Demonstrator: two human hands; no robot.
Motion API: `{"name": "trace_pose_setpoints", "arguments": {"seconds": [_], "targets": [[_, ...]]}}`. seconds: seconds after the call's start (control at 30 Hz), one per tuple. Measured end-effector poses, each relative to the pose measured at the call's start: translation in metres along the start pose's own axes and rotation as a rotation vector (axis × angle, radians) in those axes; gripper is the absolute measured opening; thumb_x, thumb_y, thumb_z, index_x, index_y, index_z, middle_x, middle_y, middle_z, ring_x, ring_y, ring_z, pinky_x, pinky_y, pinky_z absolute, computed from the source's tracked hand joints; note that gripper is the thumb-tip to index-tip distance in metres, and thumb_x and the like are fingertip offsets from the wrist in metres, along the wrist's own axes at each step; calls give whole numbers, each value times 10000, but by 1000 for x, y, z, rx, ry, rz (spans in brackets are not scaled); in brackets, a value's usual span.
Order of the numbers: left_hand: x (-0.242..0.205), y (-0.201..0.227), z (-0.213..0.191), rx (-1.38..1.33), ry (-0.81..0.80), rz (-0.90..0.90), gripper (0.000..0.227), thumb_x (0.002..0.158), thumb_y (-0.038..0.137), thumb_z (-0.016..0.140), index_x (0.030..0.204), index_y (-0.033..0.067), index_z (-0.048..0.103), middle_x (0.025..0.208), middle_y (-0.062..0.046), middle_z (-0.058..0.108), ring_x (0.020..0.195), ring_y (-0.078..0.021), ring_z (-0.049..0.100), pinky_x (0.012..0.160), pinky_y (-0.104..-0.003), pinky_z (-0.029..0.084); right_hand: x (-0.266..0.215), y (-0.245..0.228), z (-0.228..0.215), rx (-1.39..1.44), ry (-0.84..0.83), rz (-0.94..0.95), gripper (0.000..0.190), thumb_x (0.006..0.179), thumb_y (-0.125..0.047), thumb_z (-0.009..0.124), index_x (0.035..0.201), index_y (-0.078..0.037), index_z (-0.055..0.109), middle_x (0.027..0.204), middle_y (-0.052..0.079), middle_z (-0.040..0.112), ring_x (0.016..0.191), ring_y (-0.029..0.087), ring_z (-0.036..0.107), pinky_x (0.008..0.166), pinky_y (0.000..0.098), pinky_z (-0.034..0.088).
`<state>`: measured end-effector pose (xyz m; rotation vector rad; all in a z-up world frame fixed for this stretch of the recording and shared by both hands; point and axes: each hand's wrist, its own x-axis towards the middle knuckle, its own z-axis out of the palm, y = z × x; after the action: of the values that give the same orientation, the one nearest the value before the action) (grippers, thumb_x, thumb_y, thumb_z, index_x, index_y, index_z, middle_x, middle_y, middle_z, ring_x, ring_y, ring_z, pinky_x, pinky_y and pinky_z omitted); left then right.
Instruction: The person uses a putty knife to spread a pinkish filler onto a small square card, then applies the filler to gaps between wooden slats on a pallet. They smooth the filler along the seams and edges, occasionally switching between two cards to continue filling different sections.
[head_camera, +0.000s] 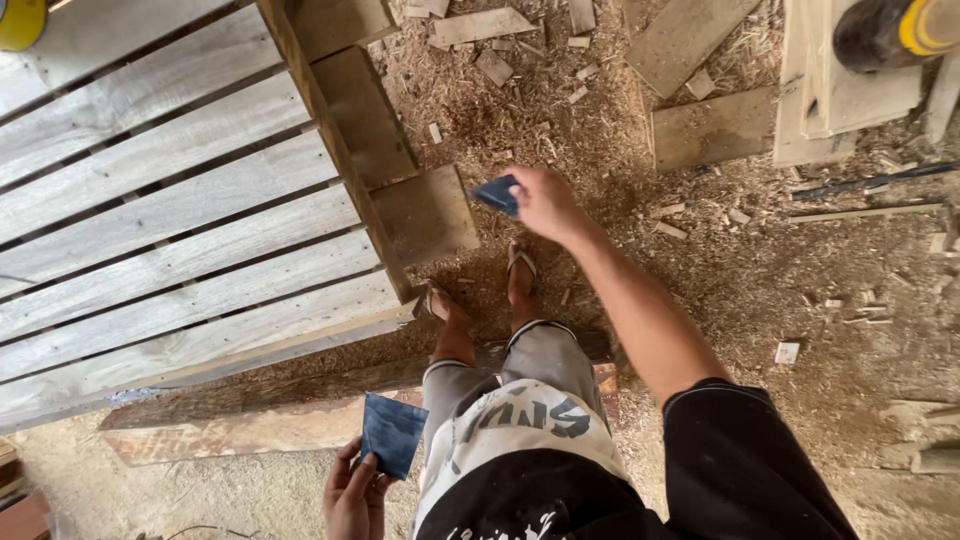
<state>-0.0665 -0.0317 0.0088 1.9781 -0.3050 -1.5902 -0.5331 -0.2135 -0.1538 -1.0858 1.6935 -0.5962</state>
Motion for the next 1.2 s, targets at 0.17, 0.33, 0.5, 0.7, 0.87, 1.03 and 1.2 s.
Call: {"name": "trace_pose_setpoints", "arguments": {"seconds": [0.17,0.33,0.5,0.7,0.87,1.03,1.2], "targets": [[-5,28,47,44,-153,35,347,959,-44,567,1305,-63,573,1054,-160,702,864,-194,698,721,-331,589,-53,16,-76,73,179,119,146,1002,-72,606,1142,-83,646,872,79,705,713,144,639,636,340,518],[-12,65,125,195,-325,47,315,922,-33,589,1233,-66,622,1058,-158,719,834,-201,693,710,-344,582,-110,-6,-109,535,113,-25,107,989,-87,641,1095,-69,637,933,60,682,855,172,643,810,352,542],[-14,97,197,301,-469,87,323,898,-17,595,1219,-12,638,1048,-147,741,827,-186,708,706,-309,608,-141,-34,-135,754,59,27,164,969,-107,627,1128,-69,632,1008,65,698,898,177,690,794,412,605],[14,123,266,173,-642,246,312,955,50,636,1262,-2,644,1085,-134,725,901,-188,701,782,-329,616,-135,-22,-184,431,464,-107,180,1063,-11,723,1193,23,604,1091,57,640,1023,135,607,859,291,544],[48,138,338,-190,-698,77,390,965,109,674,1341,30,601,1096,-103,698,977,-201,697,856,-372,613,-79,-1,-237,817,513,99,352,1000,27,616,1331,-68,547,1255,99,640,1112,291,638,806,470,547],[58,148,387,-65,-565,221,336,994,58,646,1328,22,637,1063,-148,689,905,-214,654,785,-342,572,-2,-9,-325,848,174,145,426,998,-34,596,1421,-83,570,1329,86,654,1174,259,642,899,441,548],[54,183,386,-233,-383,512,441,958,20,611,1388,108,562,1175,-28,676,1082,-100,633,923,-257,541,112,-26,-362,875,84,102,421,1004,-59,607,1423,-75,570,1341,94,655,1199,271,648,1001,472,525]]}}
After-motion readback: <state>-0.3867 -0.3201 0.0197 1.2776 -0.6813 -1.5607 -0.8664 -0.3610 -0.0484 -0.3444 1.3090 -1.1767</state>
